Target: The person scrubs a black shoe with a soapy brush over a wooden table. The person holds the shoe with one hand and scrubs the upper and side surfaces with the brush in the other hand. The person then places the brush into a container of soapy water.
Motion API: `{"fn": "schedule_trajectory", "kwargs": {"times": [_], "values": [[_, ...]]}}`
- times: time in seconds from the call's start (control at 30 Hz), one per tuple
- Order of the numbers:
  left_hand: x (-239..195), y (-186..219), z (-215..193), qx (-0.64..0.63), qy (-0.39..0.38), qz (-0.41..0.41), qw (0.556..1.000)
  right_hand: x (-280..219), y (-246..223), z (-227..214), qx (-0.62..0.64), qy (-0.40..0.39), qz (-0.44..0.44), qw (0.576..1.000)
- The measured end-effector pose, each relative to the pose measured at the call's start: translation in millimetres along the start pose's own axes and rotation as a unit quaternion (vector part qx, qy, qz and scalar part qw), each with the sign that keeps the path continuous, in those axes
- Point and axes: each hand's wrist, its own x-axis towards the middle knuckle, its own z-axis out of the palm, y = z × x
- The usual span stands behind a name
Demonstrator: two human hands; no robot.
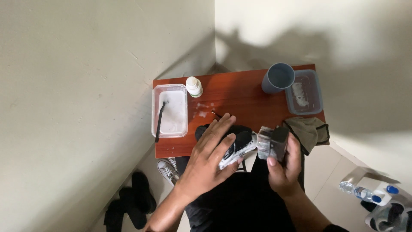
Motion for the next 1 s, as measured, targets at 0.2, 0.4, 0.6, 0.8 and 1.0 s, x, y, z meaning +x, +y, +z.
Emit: {"fn": "schedule_trajectory", "kwargs": {"times": [0.2,0.4,0.6,0.8,1.0], "values": [[-1.8,12.9,20.8,0.014,0.049,-0.009,0.999,22.5,-38.4,-3.0,-0.185,-0.033,-0.171,0.967],[-5.0,4.9,24.4,0.009,0.098,-0.041,0.994,-6.4,-36.4,7.7,-0.180,-0.074,-0.140,0.971],[0.1,16.3,28.6,0.038,0.088,-0.031,0.995,3.6,-38.3,3.3,-0.205,-0.044,-0.164,0.964],[4.3,20.3,33.9,0.067,0.097,-0.049,0.992,-11.3,-23.5,9.3,-0.254,-0.009,-0.156,0.954],[-7.2,8.5,33.3,0.034,0.096,-0.039,0.994,-26.7,-25.5,15.0,-0.187,-0.050,-0.154,0.969]]}}
